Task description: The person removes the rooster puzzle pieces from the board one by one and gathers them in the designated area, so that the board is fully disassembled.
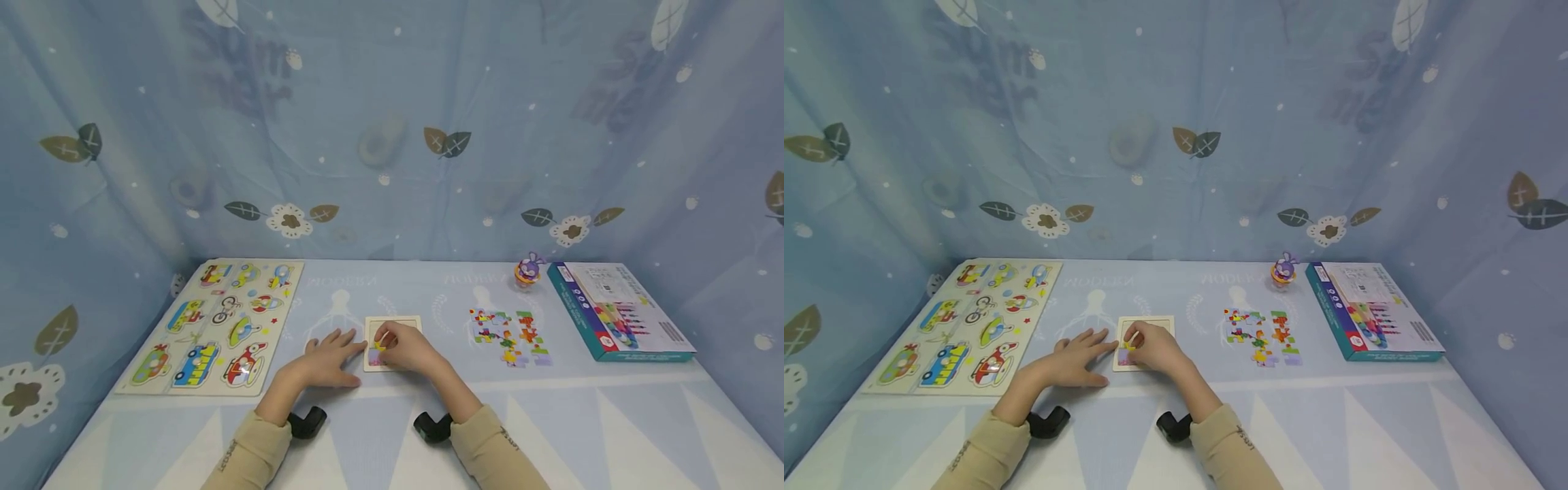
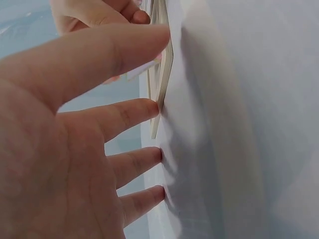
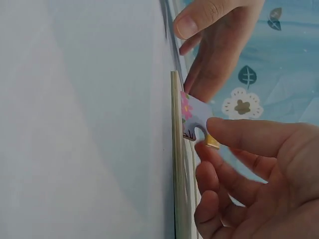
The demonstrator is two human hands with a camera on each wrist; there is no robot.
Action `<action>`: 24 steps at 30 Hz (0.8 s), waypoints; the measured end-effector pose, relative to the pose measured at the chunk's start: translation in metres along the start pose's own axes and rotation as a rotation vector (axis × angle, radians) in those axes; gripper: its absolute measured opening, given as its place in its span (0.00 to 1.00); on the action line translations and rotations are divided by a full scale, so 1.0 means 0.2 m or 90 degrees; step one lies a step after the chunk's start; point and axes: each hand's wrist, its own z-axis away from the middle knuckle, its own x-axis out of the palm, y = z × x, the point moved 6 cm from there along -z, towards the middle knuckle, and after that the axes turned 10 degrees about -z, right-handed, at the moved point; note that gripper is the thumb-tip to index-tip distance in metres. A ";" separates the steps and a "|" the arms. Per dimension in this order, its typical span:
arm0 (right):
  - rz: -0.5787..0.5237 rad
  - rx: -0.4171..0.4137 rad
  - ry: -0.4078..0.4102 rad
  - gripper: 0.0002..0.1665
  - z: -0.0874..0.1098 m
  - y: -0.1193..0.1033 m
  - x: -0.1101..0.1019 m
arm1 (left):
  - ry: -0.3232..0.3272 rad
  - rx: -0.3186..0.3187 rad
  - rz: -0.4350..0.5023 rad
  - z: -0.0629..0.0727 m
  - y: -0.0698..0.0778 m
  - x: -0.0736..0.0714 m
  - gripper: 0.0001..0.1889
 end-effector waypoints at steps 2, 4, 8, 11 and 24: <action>-0.016 0.001 -0.001 0.12 0.00 0.01 0.00 | 0.000 -0.001 0.001 0.00 0.00 0.01 0.34; -0.021 0.008 0.001 0.12 0.01 0.02 0.00 | -0.002 -0.002 0.002 0.00 0.00 0.01 0.34; -0.033 0.012 0.015 0.12 0.01 0.02 -0.03 | -0.004 0.001 0.005 0.00 -0.01 0.01 0.34; -0.047 0.018 0.027 0.12 0.01 0.01 -0.06 | -0.006 0.001 0.004 0.01 -0.01 0.01 0.34; -0.129 0.077 0.123 0.10 0.11 0.09 -0.31 | -0.002 0.002 0.007 0.00 0.00 0.02 0.35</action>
